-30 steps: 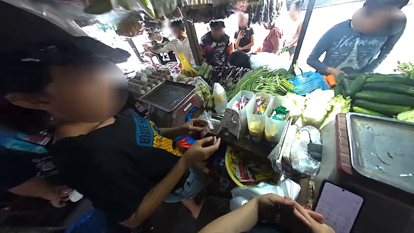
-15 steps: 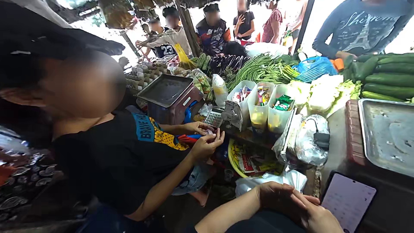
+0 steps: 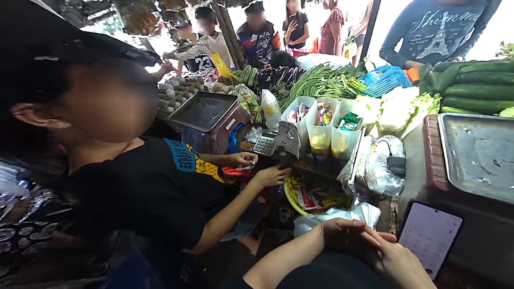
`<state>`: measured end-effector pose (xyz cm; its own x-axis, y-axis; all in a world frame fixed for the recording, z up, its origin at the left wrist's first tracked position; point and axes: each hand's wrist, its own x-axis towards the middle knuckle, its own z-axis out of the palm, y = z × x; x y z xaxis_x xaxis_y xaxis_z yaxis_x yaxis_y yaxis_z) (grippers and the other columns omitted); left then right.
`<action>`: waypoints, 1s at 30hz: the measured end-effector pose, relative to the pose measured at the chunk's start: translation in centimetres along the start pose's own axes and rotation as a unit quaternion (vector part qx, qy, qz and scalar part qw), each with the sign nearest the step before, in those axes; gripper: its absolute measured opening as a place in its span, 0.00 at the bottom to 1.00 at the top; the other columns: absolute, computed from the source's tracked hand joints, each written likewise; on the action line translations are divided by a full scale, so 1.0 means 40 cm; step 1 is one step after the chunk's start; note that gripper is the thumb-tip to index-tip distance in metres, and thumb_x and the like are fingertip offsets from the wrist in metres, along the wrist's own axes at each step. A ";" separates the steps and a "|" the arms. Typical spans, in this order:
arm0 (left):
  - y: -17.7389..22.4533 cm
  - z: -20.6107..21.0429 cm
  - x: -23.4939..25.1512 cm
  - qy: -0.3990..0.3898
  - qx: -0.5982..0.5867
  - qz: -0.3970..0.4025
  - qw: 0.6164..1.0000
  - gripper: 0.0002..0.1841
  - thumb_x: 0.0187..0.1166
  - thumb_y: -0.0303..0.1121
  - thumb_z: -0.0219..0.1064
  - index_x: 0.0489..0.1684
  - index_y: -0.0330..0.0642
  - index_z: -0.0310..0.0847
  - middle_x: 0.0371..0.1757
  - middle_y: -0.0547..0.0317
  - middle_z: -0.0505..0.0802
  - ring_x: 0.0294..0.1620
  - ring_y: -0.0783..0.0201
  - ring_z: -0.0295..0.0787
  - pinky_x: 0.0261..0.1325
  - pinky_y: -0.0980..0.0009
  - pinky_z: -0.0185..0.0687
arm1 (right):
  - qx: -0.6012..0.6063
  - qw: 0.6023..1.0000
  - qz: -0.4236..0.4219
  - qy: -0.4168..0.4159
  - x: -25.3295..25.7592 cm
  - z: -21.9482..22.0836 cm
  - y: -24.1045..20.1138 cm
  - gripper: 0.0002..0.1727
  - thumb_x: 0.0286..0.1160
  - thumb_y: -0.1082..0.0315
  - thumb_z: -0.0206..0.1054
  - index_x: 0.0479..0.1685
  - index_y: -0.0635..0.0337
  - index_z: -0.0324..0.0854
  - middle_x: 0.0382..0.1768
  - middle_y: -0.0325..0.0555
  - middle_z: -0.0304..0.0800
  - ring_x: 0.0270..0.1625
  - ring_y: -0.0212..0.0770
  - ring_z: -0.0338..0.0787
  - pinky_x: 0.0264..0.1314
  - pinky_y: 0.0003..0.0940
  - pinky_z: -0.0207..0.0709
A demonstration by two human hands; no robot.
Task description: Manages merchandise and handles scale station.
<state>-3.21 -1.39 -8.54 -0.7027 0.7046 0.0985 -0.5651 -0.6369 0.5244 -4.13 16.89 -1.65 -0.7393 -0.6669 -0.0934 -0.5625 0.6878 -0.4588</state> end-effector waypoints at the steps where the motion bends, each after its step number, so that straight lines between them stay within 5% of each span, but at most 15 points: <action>1: 0.000 0.006 -0.001 -0.008 0.000 0.006 1.000 0.27 0.80 0.58 0.60 0.55 0.46 0.93 0.58 0.54 0.96 0.58 0.59 0.94 0.62 0.62 0.87 | 0.002 1.000 0.000 -0.003 -0.002 -0.003 -0.003 0.25 0.79 0.63 0.62 0.75 0.51 0.82 0.36 0.60 0.96 0.37 0.67 0.95 0.36 0.68 0.83; 4: -0.009 0.006 -0.002 -0.008 0.001 0.013 1.000 0.28 0.81 0.59 0.59 0.59 0.45 0.92 0.62 0.54 0.95 0.61 0.58 0.93 0.65 0.61 0.85 | 0.004 1.000 0.008 -0.008 -0.009 -0.005 -0.005 0.25 0.77 0.64 0.63 0.76 0.49 0.82 0.36 0.59 0.96 0.38 0.66 0.95 0.38 0.67 0.83; 7: -0.023 0.008 -0.008 0.047 0.043 0.021 0.998 0.28 0.80 0.60 0.59 0.52 0.47 0.94 0.51 0.56 0.98 0.52 0.61 0.95 0.59 0.63 0.88 | 0.004 0.999 -0.007 0.038 -0.015 0.020 0.005 0.24 0.73 0.67 0.66 0.71 0.49 0.86 0.32 0.57 0.95 0.33 0.64 0.95 0.32 0.66 0.83; 11: -0.015 0.013 -0.009 0.014 0.040 0.032 0.999 0.24 0.82 0.54 0.60 0.56 0.46 0.93 0.55 0.56 0.97 0.54 0.62 0.95 0.60 0.65 0.88 | -0.010 0.991 -0.046 0.128 -0.009 0.057 0.020 0.21 0.69 0.57 0.63 0.61 0.47 0.90 0.20 0.47 0.90 0.23 0.56 0.92 0.21 0.58 0.80; 15: -0.011 0.032 -0.014 0.048 0.047 0.024 0.997 0.19 0.81 0.51 0.65 0.53 0.50 0.95 0.51 0.57 0.98 0.51 0.64 0.96 0.58 0.65 0.90 | 0.019 0.988 -0.054 0.145 -0.022 0.049 0.017 0.22 0.74 0.60 0.65 0.68 0.43 0.88 0.27 0.48 0.94 0.24 0.55 0.92 0.25 0.58 0.84; 21: -0.004 0.031 -0.019 0.052 0.026 0.010 0.998 0.24 0.81 0.48 0.67 0.69 0.43 0.87 0.60 0.52 0.95 0.59 0.61 0.94 0.66 0.63 0.86 | 0.043 0.992 -0.046 0.105 -0.036 0.032 0.010 0.26 0.73 0.68 0.65 0.74 0.44 0.84 0.29 0.53 0.93 0.29 0.59 0.93 0.30 0.59 0.83; 26: 0.018 0.046 -0.012 0.035 0.053 -0.008 0.998 0.19 0.83 0.46 0.65 0.62 0.47 0.91 0.56 0.55 0.97 0.59 0.63 0.94 0.69 0.62 0.85 | 0.029 0.992 -0.059 0.104 -0.048 0.029 0.012 0.24 0.80 0.68 0.61 0.75 0.51 0.82 0.23 0.53 0.89 0.23 0.58 0.90 0.25 0.56 0.82; 30: 0.026 0.051 -0.019 -0.023 0.051 0.008 0.998 0.20 0.82 0.49 0.65 0.61 0.48 0.92 0.60 0.56 0.96 0.64 0.64 0.91 0.73 0.63 0.81 | 0.023 0.979 -0.119 0.164 -0.050 0.028 0.022 0.27 0.77 0.68 0.62 0.78 0.48 0.81 0.32 0.51 0.93 0.19 0.51 0.88 0.20 0.50 0.80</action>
<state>-2.39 -1.94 -6.34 -0.6894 0.7096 0.1457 -0.5054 -0.6152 0.6051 -2.73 18.52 -2.86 -0.6721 -0.6739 0.3067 -0.7221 0.5050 -0.4729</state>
